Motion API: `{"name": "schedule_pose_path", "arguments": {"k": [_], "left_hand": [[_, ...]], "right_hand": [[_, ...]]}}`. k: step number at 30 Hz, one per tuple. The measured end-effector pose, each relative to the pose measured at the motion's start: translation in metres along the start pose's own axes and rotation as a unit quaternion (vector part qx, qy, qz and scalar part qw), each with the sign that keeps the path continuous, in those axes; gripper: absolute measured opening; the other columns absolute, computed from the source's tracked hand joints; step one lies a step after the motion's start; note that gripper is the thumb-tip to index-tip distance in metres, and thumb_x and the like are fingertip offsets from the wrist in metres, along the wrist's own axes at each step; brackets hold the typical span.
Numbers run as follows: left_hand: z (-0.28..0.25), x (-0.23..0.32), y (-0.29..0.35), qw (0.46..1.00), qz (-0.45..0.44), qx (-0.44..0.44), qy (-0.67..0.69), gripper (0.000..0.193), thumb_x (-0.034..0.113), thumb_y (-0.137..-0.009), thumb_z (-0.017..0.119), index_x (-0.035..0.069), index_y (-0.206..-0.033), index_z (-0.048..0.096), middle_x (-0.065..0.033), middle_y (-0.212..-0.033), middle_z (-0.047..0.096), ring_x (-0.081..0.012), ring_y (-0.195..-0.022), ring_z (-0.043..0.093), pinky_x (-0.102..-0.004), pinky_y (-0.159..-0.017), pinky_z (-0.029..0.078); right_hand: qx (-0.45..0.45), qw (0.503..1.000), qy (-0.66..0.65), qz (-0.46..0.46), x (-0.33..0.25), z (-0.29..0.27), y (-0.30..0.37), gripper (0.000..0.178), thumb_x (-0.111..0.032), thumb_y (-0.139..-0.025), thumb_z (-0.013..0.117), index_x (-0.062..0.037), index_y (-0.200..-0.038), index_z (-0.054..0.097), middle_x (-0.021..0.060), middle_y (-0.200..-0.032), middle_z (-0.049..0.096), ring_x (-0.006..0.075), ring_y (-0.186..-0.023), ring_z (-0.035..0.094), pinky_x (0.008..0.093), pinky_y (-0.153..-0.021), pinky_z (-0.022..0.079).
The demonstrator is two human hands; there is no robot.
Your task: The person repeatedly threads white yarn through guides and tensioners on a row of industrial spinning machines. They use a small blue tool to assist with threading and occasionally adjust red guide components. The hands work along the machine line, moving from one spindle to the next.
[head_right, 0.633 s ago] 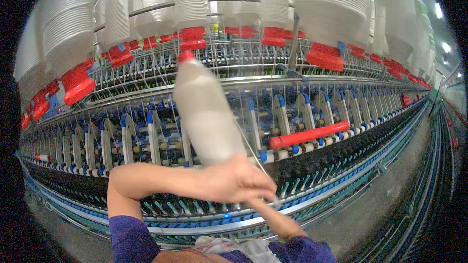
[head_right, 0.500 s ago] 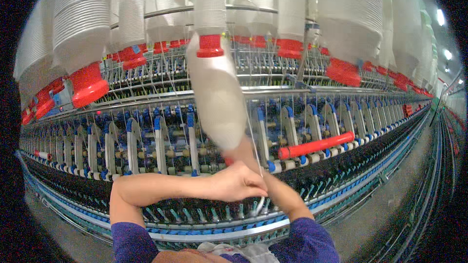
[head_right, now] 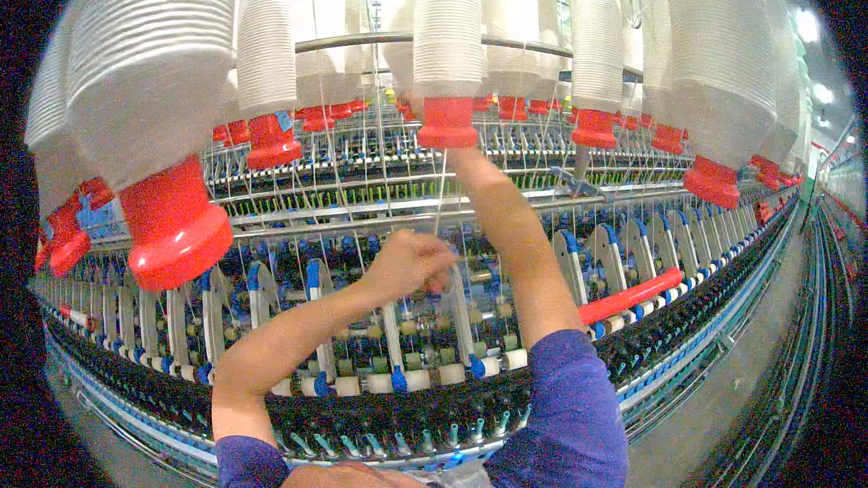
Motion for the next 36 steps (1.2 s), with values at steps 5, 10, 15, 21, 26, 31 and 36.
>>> {"name": "schedule_pose_path", "arguments": {"k": [5, 10, 15, 21, 26, 31, 36], "left_hand": [[-0.085, 0.038, -0.071, 0.932, 0.096, 0.268, 0.225, 0.014, 0.012, -0.084, 0.062, -0.001, -0.088, 0.065, -0.0080, -0.085, 0.066, -0.0142, -0.069, 0.061, -0.0266, -0.062, 0.051], [-0.165, 0.126, -0.165, 0.726, 0.382, 0.230, 0.523, 0.020, 0.013, -0.086, 0.064, 0.002, -0.098, 0.053, -0.0096, -0.091, 0.062, -0.0146, -0.078, 0.061, -0.0268, -0.064, 0.047], [-0.156, 0.130, -0.139, 0.848, 0.277, 0.354, 0.282, 0.036, 0.010, -0.090, 0.052, -0.008, -0.120, 0.040, -0.0184, -0.094, 0.064, -0.0203, -0.072, 0.064, -0.0291, -0.059, 0.051], [-0.082, 0.031, -0.041, 0.940, 0.128, 0.230, -0.217, 0.055, 0.011, -0.088, 0.045, -0.003, -0.139, 0.029, -0.0205, -0.072, 0.062, -0.0193, -0.068, 0.065, -0.0275, -0.058, 0.047], [-0.093, -0.020, -0.027, 0.938, 0.141, 0.316, -0.032, 0.054, 0.012, -0.089, 0.047, -0.003, -0.138, 0.031, -0.0114, -0.081, 0.067, -0.0111, -0.071, 0.063, -0.0214, -0.062, 0.045], [-0.071, -0.021, -0.004, 0.950, 0.120, 0.289, 0.018, 0.034, 0.012, -0.095, 0.047, 0.000, -0.123, 0.033, -0.0193, -0.106, 0.065, -0.0200, -0.091, 0.065, -0.0272, -0.076, 0.052], [-0.019, -0.069, 0.021, 0.982, 0.008, 0.094, -0.163, 0.041, 0.012, -0.088, 0.050, 0.004, -0.125, 0.035, -0.0192, -0.096, 0.066, -0.0317, -0.074, 0.065, -0.0380, -0.066, 0.049]], "right_hand": [[0.031, 0.994, 0.055, -0.086, -0.013, -0.003, 0.008, 0.038, -0.012, -0.072, 0.072, 0.0019, -0.102, 0.055, 0.0116, -0.097, 0.059, 0.0186, -0.085, 0.058, 0.0320, -0.071, 0.049], [0.107, 0.967, 0.226, 0.056, 0.036, 0.006, 0.069, 0.042, -0.024, -0.080, 0.070, 0.0016, -0.110, 0.055, 0.0144, -0.105, 0.059, 0.0216, -0.101, 0.055, 0.0366, -0.083, 0.047], [0.065, 0.985, 0.150, -0.056, -0.014, -0.014, 0.081, 0.030, -0.020, -0.082, 0.066, -0.0011, -0.104, 0.058, 0.0131, -0.098, 0.062, 0.0250, -0.093, 0.059, 0.0387, -0.080, 0.046], [-0.354, 0.915, 0.012, 0.192, -0.033, 0.021, 0.075, 0.040, -0.020, -0.085, 0.062, -0.0039, -0.120, 0.053, 0.0049, -0.088, 0.063, 0.0127, -0.075, 0.059, 0.0270, -0.067, 0.049], [-0.333, 0.924, -0.086, 0.166, -0.034, 0.022, 0.090, 0.062, -0.015, -0.081, 0.061, -0.0041, -0.137, 0.037, 0.0133, -0.112, 0.055, 0.0165, -0.082, 0.062, 0.0306, -0.072, 0.049], [-0.002, 0.976, 0.106, 0.188, -0.021, -0.043, 0.129, 0.045, -0.012, -0.086, 0.059, 0.0043, -0.125, 0.046, 0.0074, -0.089, 0.059, 0.0133, -0.075, 0.056, 0.0269, -0.073, 0.046], [-0.383, 0.847, -0.067, 0.364, -0.012, 0.005, 0.198, 0.035, -0.021, -0.084, 0.064, 0.0035, -0.109, 0.060, 0.0038, -0.066, 0.061, 0.0077, -0.045, 0.052, 0.0211, -0.038, 0.037]]}}
Point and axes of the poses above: each hand's wrist, its own y-axis away from the middle knuckle, its own z-axis out of the palm, x = y × z, the point moved 8 cm from there along -y, towards the middle knuckle
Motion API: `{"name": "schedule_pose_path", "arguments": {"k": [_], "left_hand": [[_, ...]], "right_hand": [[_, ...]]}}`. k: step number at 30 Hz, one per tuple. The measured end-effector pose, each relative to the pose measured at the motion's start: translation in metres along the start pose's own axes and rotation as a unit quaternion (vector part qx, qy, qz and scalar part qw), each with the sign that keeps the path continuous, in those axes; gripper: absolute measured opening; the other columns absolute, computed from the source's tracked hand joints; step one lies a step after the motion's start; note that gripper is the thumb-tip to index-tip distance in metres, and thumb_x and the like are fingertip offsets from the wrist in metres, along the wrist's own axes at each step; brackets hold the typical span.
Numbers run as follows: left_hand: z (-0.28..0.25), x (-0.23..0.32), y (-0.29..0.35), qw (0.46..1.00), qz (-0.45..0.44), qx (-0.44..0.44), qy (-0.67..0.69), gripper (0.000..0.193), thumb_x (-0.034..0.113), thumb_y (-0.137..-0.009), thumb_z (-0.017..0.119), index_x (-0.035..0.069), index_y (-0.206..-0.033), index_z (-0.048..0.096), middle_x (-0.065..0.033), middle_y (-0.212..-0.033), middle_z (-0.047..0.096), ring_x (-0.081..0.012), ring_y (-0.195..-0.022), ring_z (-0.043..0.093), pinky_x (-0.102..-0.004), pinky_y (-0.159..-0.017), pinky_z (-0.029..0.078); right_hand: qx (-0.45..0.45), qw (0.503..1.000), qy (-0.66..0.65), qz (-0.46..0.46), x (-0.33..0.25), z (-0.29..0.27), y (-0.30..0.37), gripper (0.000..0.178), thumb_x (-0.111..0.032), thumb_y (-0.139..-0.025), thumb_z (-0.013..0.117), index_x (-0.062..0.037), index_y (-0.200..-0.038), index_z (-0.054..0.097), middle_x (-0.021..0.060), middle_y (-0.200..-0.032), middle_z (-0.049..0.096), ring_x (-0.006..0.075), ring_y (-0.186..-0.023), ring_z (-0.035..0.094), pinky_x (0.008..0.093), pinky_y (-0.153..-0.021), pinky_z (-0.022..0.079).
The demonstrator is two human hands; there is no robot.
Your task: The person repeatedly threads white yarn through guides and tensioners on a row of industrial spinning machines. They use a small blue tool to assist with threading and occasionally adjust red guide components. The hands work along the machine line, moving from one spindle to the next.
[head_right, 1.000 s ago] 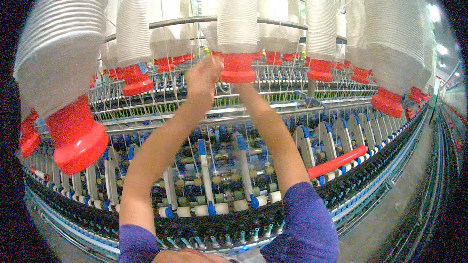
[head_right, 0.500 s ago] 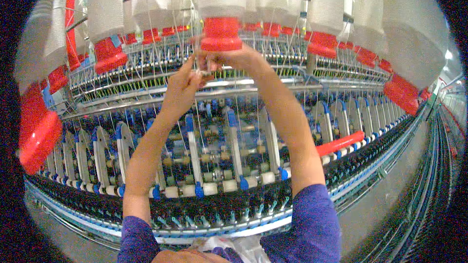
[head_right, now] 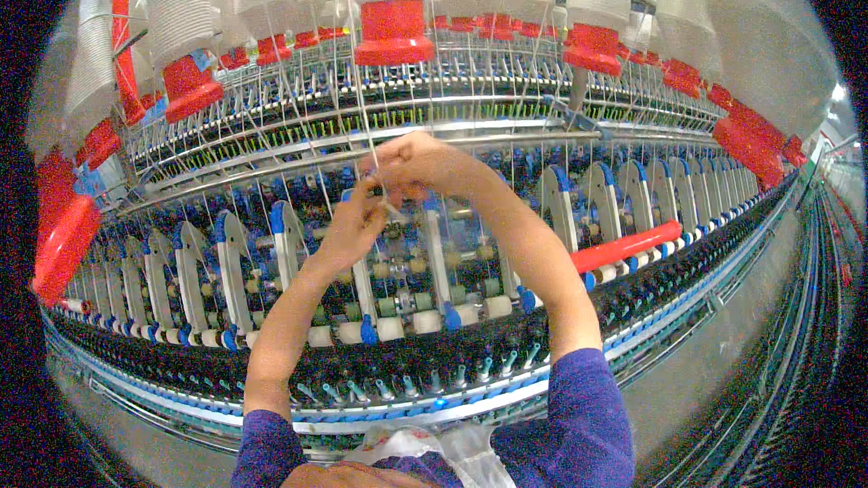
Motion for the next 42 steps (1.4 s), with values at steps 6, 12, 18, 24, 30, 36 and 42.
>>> {"name": "schedule_pose_path", "arguments": {"k": [6, 12, 18, 24, 30, 36, 42], "left_hand": [[0.056, -0.085, -0.010, 0.975, -0.176, -0.085, 0.105, 0.047, 0.019, -0.089, 0.054, -0.002, -0.130, 0.040, -0.0119, -0.101, 0.063, -0.0179, -0.084, 0.061, -0.0333, -0.074, 0.047], [0.043, -0.122, -0.068, 0.990, -0.130, 0.034, -0.051, 0.044, 0.005, -0.082, 0.051, -0.003, -0.125, 0.044, -0.0224, -0.112, 0.059, -0.0339, -0.099, 0.059, -0.0400, -0.083, 0.046], [0.050, -0.138, -0.058, 0.940, -0.273, 0.202, 0.027, 0.028, 0.000, -0.077, 0.052, 0.000, -0.105, 0.053, -0.0171, -0.095, 0.060, -0.0280, -0.087, 0.061, -0.0373, -0.075, 0.047], [0.042, -0.095, -0.072, 0.874, -0.125, 0.185, 0.431, 0.027, 0.006, -0.086, 0.057, 0.005, -0.113, 0.054, 0.0006, -0.079, 0.058, -0.0085, -0.064, 0.050, -0.0221, -0.057, 0.040], [0.072, -0.050, -0.010, 0.848, -0.240, -0.056, 0.470, 0.016, 0.011, -0.089, 0.058, -0.003, -0.096, 0.062, -0.0072, -0.079, 0.064, -0.0117, -0.066, 0.060, -0.0222, -0.054, 0.046], [0.070, -0.053, 0.002, 0.904, -0.255, -0.020, 0.343, 0.013, 0.012, -0.085, 0.065, -0.001, -0.085, 0.065, -0.0050, -0.074, 0.064, -0.0112, -0.064, 0.060, -0.0221, -0.043, 0.043], [0.085, -0.084, -0.005, 0.888, -0.298, -0.020, 0.350, 0.015, 0.022, -0.085, 0.065, 0.007, -0.081, 0.064, 0.0032, -0.071, 0.057, -0.0067, -0.066, 0.052, -0.0262, -0.051, 0.044]], "right_hand": [[0.372, 0.672, 0.617, -0.169, -0.039, -0.066, -0.056, 0.033, -0.033, -0.085, 0.060, -0.0015, -0.080, 0.067, 0.0173, -0.080, 0.068, 0.0300, -0.063, 0.066, 0.0401, -0.057, 0.053], [-0.002, 0.894, 0.391, 0.221, 0.079, -0.073, -0.080, 0.100, -0.081, -0.078, 0.015, 0.0053, -0.064, 0.063, 0.0169, -0.061, 0.061, 0.0292, -0.066, 0.065, 0.0437, -0.071, 0.050], [0.107, 0.850, 0.498, 0.131, 0.058, -0.072, -0.069, 0.087, -0.076, -0.081, 0.024, -0.0014, -0.078, 0.068, 0.0195, -0.075, 0.063, 0.0360, -0.079, 0.064, 0.0432, -0.078, 0.049], [0.294, 0.751, 0.585, -0.085, 0.042, -0.060, -0.040, 0.060, -0.055, -0.083, 0.049, -0.0035, -0.112, 0.061, 0.0196, -0.107, 0.061, 0.0370, -0.097, 0.059, 0.0466, -0.086, 0.045], [0.345, 0.922, -0.174, -0.028, 0.111, -0.006, 0.047, 0.057, -0.033, -0.092, 0.048, -0.0048, -0.139, 0.032, 0.0161, -0.121, 0.054, 0.0220, -0.102, 0.057, 0.0325, -0.080, 0.047], [0.450, 0.885, -0.112, -0.024, 0.128, 0.036, 0.098, 0.035, -0.028, -0.088, 0.062, -0.0017, -0.109, 0.052, 0.0056, -0.068, 0.061, 0.0110, -0.054, 0.056, 0.0267, -0.045, 0.041], [0.544, 0.810, 0.217, -0.034, 0.105, 0.034, 0.144, 0.029, -0.017, -0.091, 0.055, 0.0017, -0.069, 0.056, 0.0050, -0.058, 0.053, 0.0085, -0.050, 0.046, 0.0250, -0.048, 0.036]]}}
Point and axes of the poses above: each hand's wrist, its own y-axis away from the middle knuckle, its own z-axis out of the palm, x = y × z, the point moved 8 cm from there along -y, towards the middle knuckle
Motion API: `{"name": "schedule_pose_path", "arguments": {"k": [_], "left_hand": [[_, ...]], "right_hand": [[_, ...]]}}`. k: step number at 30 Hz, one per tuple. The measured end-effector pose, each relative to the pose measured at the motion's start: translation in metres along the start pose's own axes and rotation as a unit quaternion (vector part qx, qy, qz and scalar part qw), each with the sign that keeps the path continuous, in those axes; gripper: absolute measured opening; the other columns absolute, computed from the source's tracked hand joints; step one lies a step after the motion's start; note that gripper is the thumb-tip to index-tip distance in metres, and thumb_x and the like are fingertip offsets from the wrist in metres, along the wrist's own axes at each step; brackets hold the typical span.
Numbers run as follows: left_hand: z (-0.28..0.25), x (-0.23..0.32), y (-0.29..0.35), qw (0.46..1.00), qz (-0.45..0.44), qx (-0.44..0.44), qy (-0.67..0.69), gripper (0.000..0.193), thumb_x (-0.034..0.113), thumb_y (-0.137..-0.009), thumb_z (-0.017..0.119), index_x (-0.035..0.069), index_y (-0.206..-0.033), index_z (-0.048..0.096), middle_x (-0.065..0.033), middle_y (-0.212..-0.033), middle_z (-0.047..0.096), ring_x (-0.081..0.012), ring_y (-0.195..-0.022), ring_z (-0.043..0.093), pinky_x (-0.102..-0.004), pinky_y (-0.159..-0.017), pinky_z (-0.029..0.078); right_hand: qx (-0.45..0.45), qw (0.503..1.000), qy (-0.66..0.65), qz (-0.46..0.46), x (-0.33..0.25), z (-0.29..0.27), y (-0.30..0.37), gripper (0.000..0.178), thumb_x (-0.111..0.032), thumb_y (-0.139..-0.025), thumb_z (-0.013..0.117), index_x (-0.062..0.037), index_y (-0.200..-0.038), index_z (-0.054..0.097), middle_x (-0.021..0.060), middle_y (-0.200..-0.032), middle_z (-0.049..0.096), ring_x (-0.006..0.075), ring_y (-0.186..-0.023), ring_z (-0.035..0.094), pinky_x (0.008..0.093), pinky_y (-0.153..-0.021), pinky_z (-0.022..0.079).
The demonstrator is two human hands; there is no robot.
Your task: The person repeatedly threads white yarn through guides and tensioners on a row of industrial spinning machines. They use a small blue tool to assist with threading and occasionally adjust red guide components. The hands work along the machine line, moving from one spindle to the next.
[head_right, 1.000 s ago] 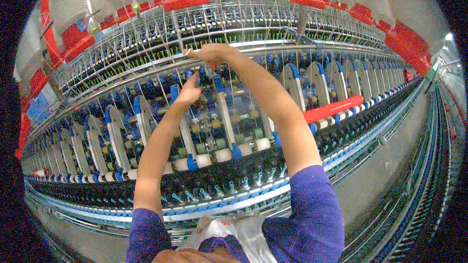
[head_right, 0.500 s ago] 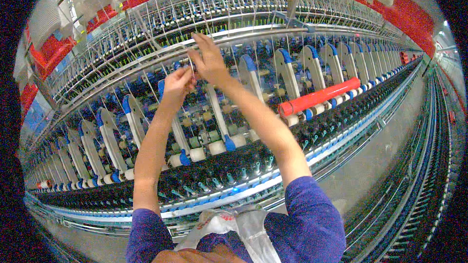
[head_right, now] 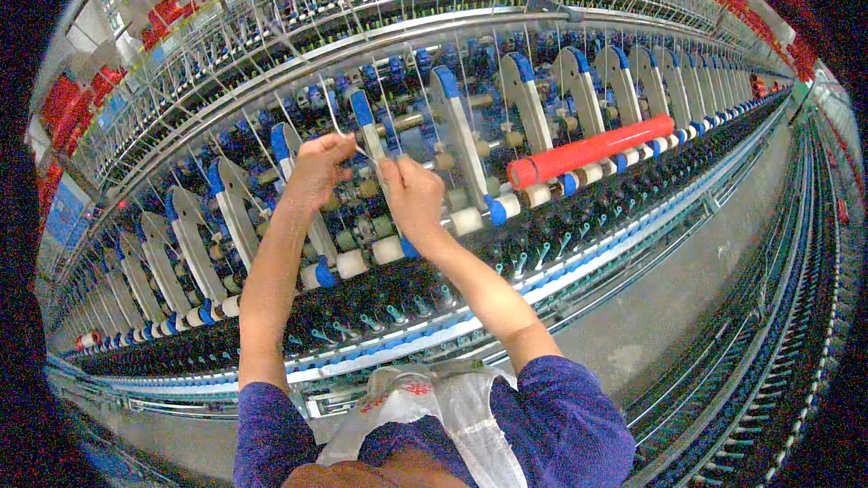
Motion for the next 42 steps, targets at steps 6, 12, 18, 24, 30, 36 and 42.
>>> {"name": "schedule_pose_path", "arguments": {"k": [6, 12, 18, 24, 30, 36, 42], "left_hand": [[-0.018, -0.011, -0.047, 0.905, 0.037, 0.012, -0.423, 0.024, 0.018, -0.085, 0.063, -0.005, -0.078, 0.062, -0.0078, -0.058, 0.057, -0.0144, -0.044, 0.055, -0.0304, -0.041, 0.045], [-0.013, -0.044, -0.054, 0.908, -0.085, -0.087, -0.402, 0.018, 0.006, -0.081, 0.062, -0.006, -0.069, 0.060, -0.0096, -0.056, 0.058, -0.0162, -0.046, 0.057, -0.0308, -0.038, 0.043], [-0.012, -0.045, -0.052, 0.889, -0.128, -0.130, -0.421, 0.018, 0.011, -0.078, 0.066, -0.002, -0.066, 0.062, -0.0102, -0.060, 0.062, -0.0159, -0.048, 0.059, -0.0295, -0.040, 0.045], [-0.023, -0.064, -0.065, 0.877, -0.162, -0.173, -0.419, 0.027, 0.026, -0.076, 0.070, 0.001, -0.071, 0.065, -0.0082, -0.065, 0.064, -0.0139, -0.054, 0.059, -0.0288, -0.049, 0.049], [0.019, 0.005, 0.034, 0.766, 0.187, 0.104, -0.607, 0.031, 0.033, -0.083, 0.060, 0.004, -0.092, 0.064, -0.0145, -0.076, 0.067, -0.0306, -0.056, 0.062, -0.0431, -0.053, 0.050], [0.007, -0.062, 0.259, 0.846, 0.192, 0.212, -0.450, 0.038, 0.026, -0.088, 0.056, 0.011, -0.123, 0.053, -0.0181, -0.079, 0.064, -0.0337, -0.068, 0.065, -0.0427, -0.059, 0.052], [-0.159, -0.145, 0.473, 0.835, 0.042, 0.267, -0.479, 0.011, 0.013, -0.083, 0.057, 0.003, -0.085, 0.062, -0.0195, -0.076, 0.062, -0.0347, -0.068, 0.062, -0.0424, -0.058, 0.050]], "right_hand": [[0.022, 0.988, -0.145, -0.055, -0.027, -0.059, 0.052, 0.032, -0.009, -0.094, 0.046, 0.0014, -0.064, 0.050, 0.0052, -0.052, 0.047, 0.0093, -0.044, 0.044, 0.0252, -0.042, 0.032], [0.027, 0.981, -0.186, -0.045, -0.014, -0.076, 0.063, 0.036, -0.013, -0.097, 0.042, -0.0005, -0.064, 0.048, 0.0022, -0.053, 0.048, 0.0056, -0.045, 0.042, 0.0217, -0.042, 0.031], [-0.021, 0.971, -0.237, 0.038, 0.018, -0.069, 0.077, 0.035, -0.021, -0.097, 0.047, -0.0013, -0.068, 0.050, 0.0010, -0.054, 0.050, 0.0042, -0.046, 0.044, 0.0202, -0.042, 0.034], [-0.054, 0.947, -0.299, 0.107, 0.027, -0.045, 0.104, 0.034, -0.024, -0.096, 0.051, -0.0015, -0.071, 0.051, 0.0009, -0.059, 0.047, 0.0047, -0.047, 0.039, 0.0198, -0.040, 0.031], [-0.096, 0.716, -0.620, 0.307, 0.015, -0.005, 0.123, 0.046, -0.052, -0.092, 0.045, -0.0103, -0.072, 0.042, 0.0076, -0.081, 0.055, 0.0173, -0.071, 0.050, 0.0307, -0.059, 0.039], [-0.237, 0.589, -0.682, 0.363, -0.058, 0.078, 0.186, 0.072, -0.066, -0.086, 0.038, 0.0002, -0.111, 0.053, 0.0187, -0.134, 0.043, 0.0302, -0.126, 0.038, 0.0416, -0.107, 0.028], [-0.545, 0.607, -0.456, 0.356, -0.175, 0.179, 0.381, 0.039, -0.042, -0.097, 0.040, -0.0059, -0.099, 0.054, 0.0124, -0.123, 0.053, 0.0216, -0.116, 0.046, 0.0388, -0.100, 0.032]]}}
Point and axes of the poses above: each hand's wrist, its own y-axis away from the middle knuckle, its own z-axis out of the palm, x = y × z, the point moved 8 cm from there along -y, towards the middle knuckle
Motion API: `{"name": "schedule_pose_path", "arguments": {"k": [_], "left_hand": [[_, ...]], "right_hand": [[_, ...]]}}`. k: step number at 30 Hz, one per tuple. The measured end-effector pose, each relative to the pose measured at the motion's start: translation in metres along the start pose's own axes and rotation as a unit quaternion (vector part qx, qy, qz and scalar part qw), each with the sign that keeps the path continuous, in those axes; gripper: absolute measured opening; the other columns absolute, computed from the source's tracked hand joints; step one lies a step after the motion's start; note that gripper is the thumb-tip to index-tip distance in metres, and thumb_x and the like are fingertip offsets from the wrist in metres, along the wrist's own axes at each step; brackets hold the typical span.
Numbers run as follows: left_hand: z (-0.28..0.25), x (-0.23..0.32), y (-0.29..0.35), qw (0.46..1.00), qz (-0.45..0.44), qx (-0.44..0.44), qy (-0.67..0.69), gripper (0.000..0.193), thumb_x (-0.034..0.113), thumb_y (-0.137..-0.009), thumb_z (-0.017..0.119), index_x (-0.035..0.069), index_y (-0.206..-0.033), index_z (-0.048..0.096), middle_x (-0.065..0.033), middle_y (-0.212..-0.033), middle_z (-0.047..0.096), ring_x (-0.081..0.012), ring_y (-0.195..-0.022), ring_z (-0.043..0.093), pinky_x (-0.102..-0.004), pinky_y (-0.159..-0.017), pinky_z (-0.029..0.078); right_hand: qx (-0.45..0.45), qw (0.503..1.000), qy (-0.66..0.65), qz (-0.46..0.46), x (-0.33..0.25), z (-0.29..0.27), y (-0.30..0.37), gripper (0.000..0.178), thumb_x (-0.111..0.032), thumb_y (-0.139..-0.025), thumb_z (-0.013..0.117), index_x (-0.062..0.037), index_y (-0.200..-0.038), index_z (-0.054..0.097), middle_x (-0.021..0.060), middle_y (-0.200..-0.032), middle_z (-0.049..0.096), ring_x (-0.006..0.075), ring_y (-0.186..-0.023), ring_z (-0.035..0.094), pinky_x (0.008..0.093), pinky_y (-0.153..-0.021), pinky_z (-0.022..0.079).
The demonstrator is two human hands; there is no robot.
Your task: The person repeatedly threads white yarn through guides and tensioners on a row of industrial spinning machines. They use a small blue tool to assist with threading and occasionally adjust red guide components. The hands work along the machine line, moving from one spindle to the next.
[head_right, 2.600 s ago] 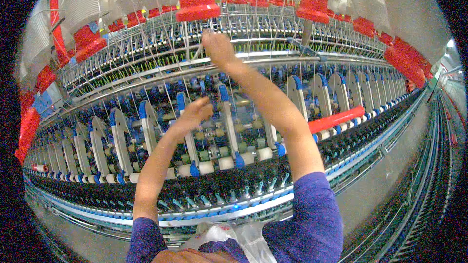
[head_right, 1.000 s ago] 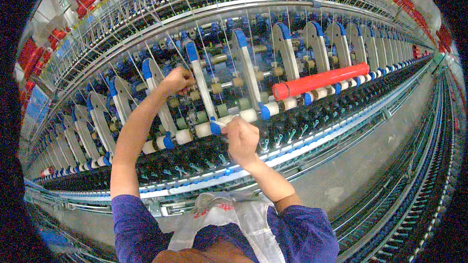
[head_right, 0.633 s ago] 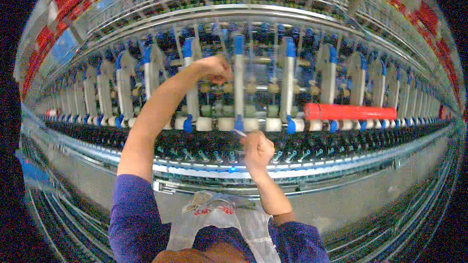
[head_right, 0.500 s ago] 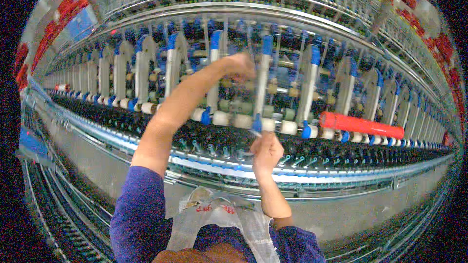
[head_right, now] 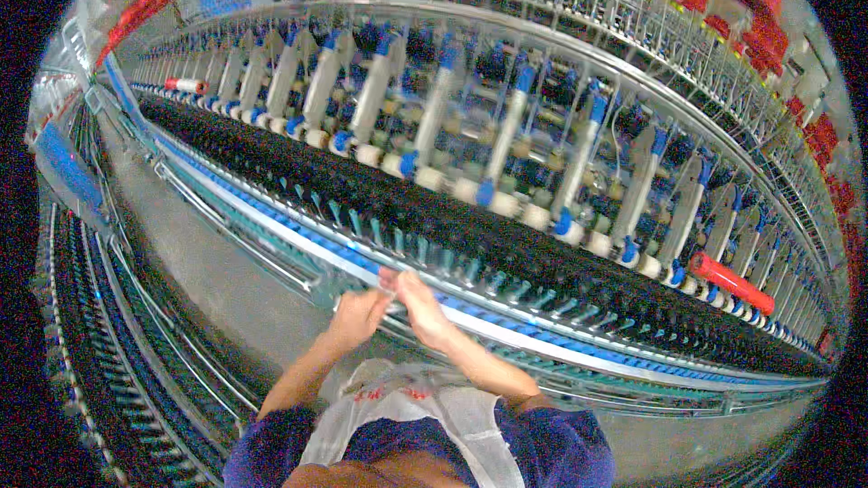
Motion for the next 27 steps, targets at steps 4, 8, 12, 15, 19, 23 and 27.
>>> {"name": "schedule_pose_path", "arguments": {"k": [4, 8, 12, 15, 19, 23, 27], "left_hand": [[0.036, -0.146, 0.170, 0.870, -0.066, -0.485, -0.064, 0.020, 0.017, -0.075, 0.056, 0.001, -0.081, 0.065, -0.0196, -0.073, 0.064, -0.0381, -0.063, 0.061, -0.0456, -0.060, 0.049], [0.066, -0.182, 0.261, 0.833, -0.109, -0.517, 0.163, 0.022, 0.022, -0.076, 0.058, 0.003, -0.084, 0.066, -0.0181, -0.071, 0.064, -0.0360, -0.060, 0.060, -0.0442, -0.058, 0.049], [0.052, -0.206, 0.253, 0.850, -0.153, -0.484, 0.142, 0.023, 0.024, -0.078, 0.058, 0.003, -0.087, 0.066, -0.0178, -0.070, 0.063, -0.0355, -0.060, 0.060, -0.0445, -0.057, 0.049], [0.012, -0.230, 0.207, 0.874, -0.158, -0.451, 0.087, 0.024, 0.025, -0.079, 0.059, 0.004, -0.089, 0.065, -0.0176, -0.068, 0.063, -0.0352, -0.061, 0.061, -0.0447, -0.057, 0.049], [-0.062, -0.257, 0.128, 0.919, -0.131, -0.370, -0.031, 0.026, 0.027, -0.081, 0.059, 0.004, -0.091, 0.065, -0.0173, -0.067, 0.063, -0.0347, -0.061, 0.061, -0.0450, -0.056, 0.049], [-0.169, -0.242, 0.007, 0.993, -0.033, -0.047, -0.104, 0.032, 0.035, -0.085, 0.059, 0.006, -0.098, 0.063, -0.0175, -0.066, 0.063, -0.0345, -0.063, 0.063, -0.0465, -0.055, 0.049], [-0.250, -0.198, -0.106, 0.992, 0.071, 0.071, 0.074, 0.025, 0.022, -0.086, 0.061, -0.002, -0.096, 0.060, -0.0138, -0.074, 0.063, -0.0261, -0.065, 0.063, -0.0372, -0.059, 0.049]], "right_hand": [[0.061, 0.983, 0.172, -0.013, 0.011, 0.045, -0.071, 0.028, -0.026, -0.095, 0.052, -0.0043, -0.112, 0.054, 0.0076, -0.116, 0.057, 0.0142, -0.105, 0.053, 0.0292, -0.088, 0.042], [0.073, 0.924, 0.301, -0.223, -0.085, 0.073, -0.186, 0.029, -0.020, -0.090, 0.059, -0.0028, -0.113, 0.055, 0.0051, -0.099, 0.062, 0.0123, -0.090, 0.057, 0.0285, -0.079, 0.047], [0.207, 0.793, 0.388, -0.422, -0.251, 0.090, -0.316, 0.037, -0.023, -0.086, 0.063, 0.0005, -0.113, 0.053, 0.0123, -0.104, 0.061, 0.0195, -0.093, 0.059, 0.0329, -0.082, 0.047], [0.276, 0.769, 0.279, -0.505, -0.380, 0.081, -0.385, 0.062, -0.029, -0.076, 0.074, 0.0054, -0.118, 0.044, 0.0167, -0.113, 0.054, 0.0227, -0.099, 0.055, 0.0332, -0.085, 0.046], [0.217, 0.772, 0.221, -0.556, -0.496, 0.079, -0.431, 0.062, -0.024, -0.070, 0.078, 0.0090, -0.113, 0.049, 0.0168, -0.106, 0.060, 0.0234, -0.094, 0.060, 0.0323, -0.079, 0.050], [0.011, 0.849, 0.231, -0.475, -0.515, 0.112, -0.464, 0.038, -0.019, -0.073, 0.073, 0.0022, -0.100, 0.059, 0.0093, -0.086, 0.065, 0.0187, -0.074, 0.063, 0.0326, -0.063, 0.052], [-0.060, 0.869, 0.226, -0.437, -0.442, 0.149, -0.414, 0.021, -0.018, -0.076, 0.067, -0.0040, -0.091, 0.064, 0.0057, -0.074, 0.064, 0.0157, -0.060, 0.061, 0.0339, -0.052, 0.051]]}}
Point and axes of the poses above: each hand's wrist, its own y-axis away from the middle knuckle, its own z-axis out of the palm, x = y × z, the point moved 8 cm from there along -y, towards the middle knuckle
